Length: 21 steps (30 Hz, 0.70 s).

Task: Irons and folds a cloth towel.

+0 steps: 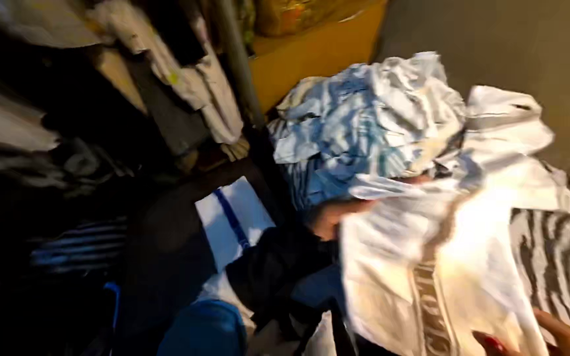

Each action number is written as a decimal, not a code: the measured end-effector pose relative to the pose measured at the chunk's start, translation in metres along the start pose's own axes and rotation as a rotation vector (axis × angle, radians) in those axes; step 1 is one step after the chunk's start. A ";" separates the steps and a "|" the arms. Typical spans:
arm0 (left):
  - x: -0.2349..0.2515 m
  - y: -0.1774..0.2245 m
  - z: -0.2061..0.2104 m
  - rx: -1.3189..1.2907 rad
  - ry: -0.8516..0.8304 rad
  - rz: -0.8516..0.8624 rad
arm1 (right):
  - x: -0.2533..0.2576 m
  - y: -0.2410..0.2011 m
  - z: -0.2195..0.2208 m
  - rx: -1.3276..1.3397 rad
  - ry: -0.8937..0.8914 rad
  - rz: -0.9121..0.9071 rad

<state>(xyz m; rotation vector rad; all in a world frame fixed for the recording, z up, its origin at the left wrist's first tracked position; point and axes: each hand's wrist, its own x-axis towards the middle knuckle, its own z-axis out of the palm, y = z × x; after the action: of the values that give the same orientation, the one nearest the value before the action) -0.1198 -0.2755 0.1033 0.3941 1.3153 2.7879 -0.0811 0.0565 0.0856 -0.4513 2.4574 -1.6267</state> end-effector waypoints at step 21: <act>-0.207 0.034 -0.300 0.350 1.345 -0.293 | 0.106 0.041 0.310 0.118 -0.627 0.319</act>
<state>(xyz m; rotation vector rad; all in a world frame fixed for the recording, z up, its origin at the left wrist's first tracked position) 0.0108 -0.5520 -0.0982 -1.7792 1.7130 2.3927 -0.0958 -0.2334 -0.0711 -0.4399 1.8483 -1.2484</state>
